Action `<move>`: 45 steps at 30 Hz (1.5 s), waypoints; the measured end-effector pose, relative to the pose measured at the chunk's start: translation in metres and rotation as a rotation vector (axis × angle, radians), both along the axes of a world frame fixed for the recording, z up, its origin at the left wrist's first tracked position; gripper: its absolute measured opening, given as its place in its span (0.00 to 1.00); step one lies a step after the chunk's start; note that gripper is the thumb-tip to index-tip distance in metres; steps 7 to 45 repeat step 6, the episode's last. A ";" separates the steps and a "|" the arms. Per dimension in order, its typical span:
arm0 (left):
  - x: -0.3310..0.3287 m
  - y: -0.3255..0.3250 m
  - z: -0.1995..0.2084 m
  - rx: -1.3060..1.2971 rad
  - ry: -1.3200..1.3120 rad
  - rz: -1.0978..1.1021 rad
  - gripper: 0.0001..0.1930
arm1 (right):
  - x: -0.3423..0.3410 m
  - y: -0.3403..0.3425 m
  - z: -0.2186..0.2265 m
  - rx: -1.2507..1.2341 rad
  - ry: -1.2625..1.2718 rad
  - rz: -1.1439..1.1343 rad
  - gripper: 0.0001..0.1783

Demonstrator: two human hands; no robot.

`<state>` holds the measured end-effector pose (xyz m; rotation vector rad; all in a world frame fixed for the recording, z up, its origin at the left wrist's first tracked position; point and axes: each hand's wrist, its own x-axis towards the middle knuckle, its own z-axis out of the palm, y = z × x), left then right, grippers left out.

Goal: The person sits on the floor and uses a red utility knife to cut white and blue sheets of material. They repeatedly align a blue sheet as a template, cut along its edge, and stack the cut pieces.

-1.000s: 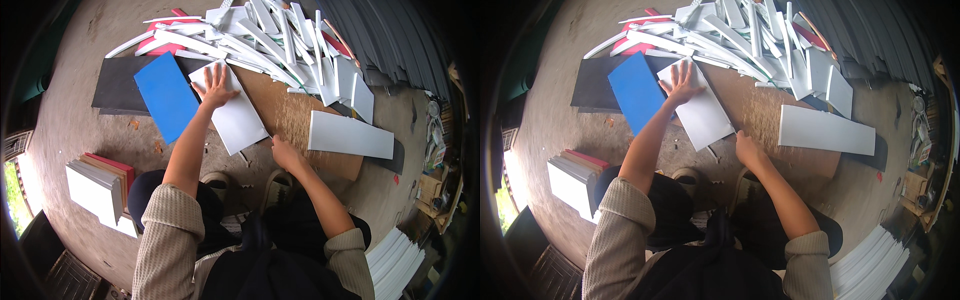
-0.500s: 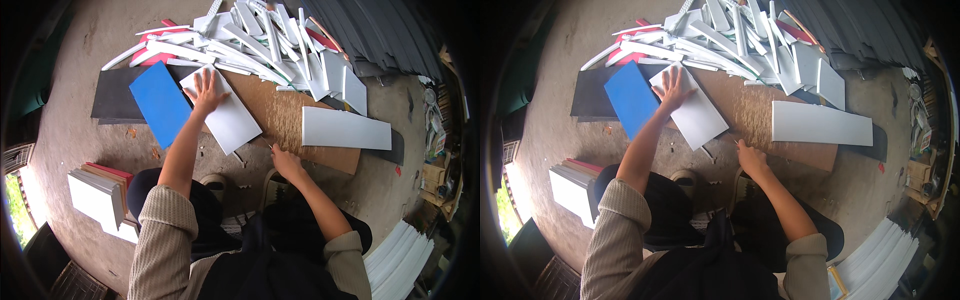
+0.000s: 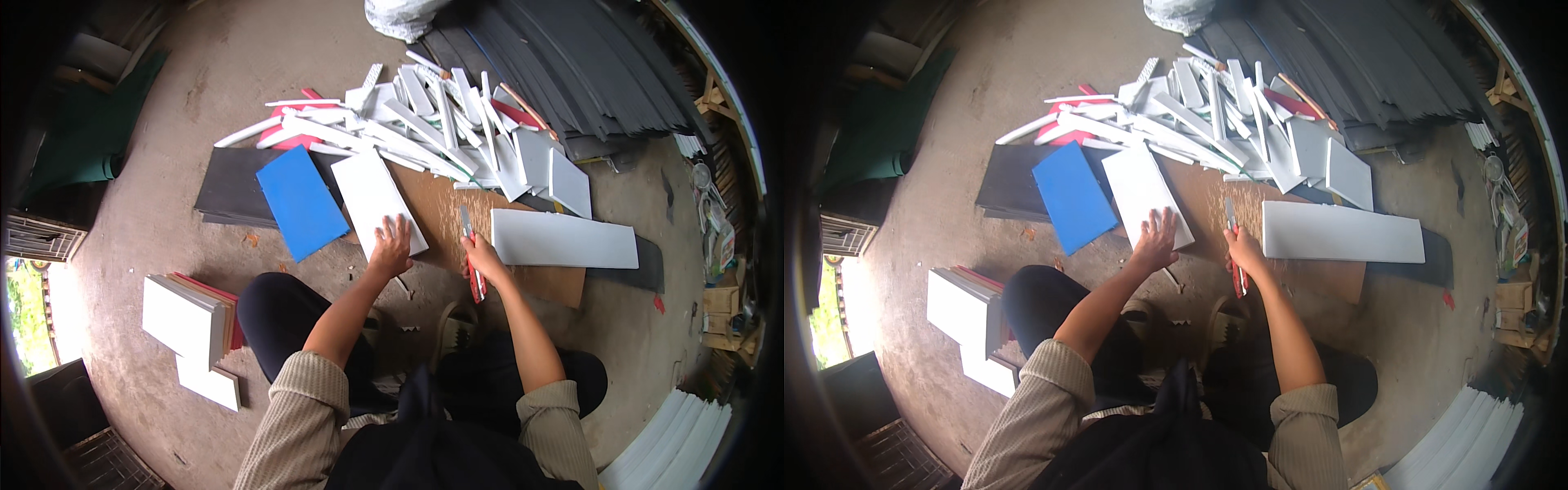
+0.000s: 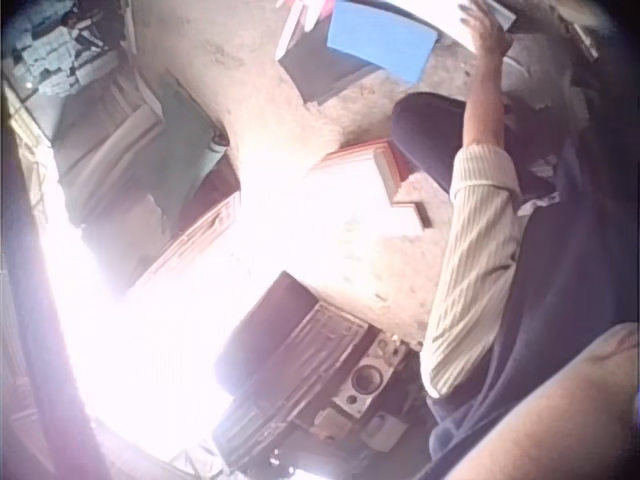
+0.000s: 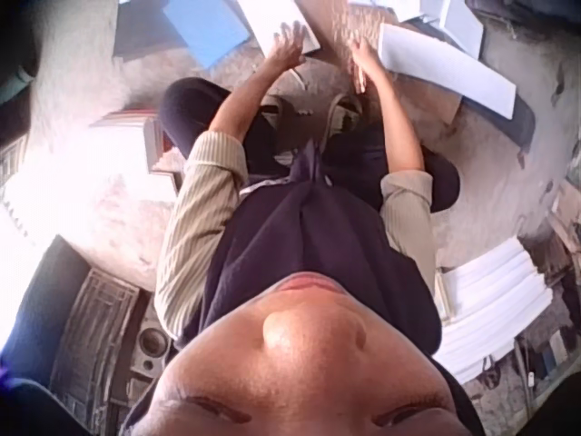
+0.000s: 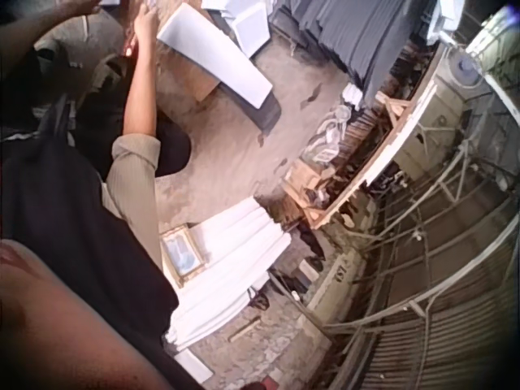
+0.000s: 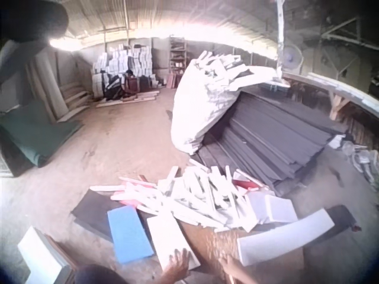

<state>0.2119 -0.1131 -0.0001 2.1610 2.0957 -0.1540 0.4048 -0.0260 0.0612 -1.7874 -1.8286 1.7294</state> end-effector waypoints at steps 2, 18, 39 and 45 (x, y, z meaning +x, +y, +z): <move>-0.002 -0.004 0.010 0.085 -0.039 -0.009 0.44 | -0.005 -0.004 0.012 -0.083 0.056 -0.057 0.17; -0.017 0.001 0.031 0.314 -0.042 -0.024 0.39 | -0.025 -0.005 0.036 -0.229 0.370 -0.182 0.20; -0.017 0.001 0.031 0.314 -0.042 -0.024 0.39 | -0.025 -0.005 0.036 -0.229 0.370 -0.182 0.20; -0.017 0.001 0.031 0.314 -0.042 -0.024 0.39 | -0.025 -0.005 0.036 -0.229 0.370 -0.182 0.20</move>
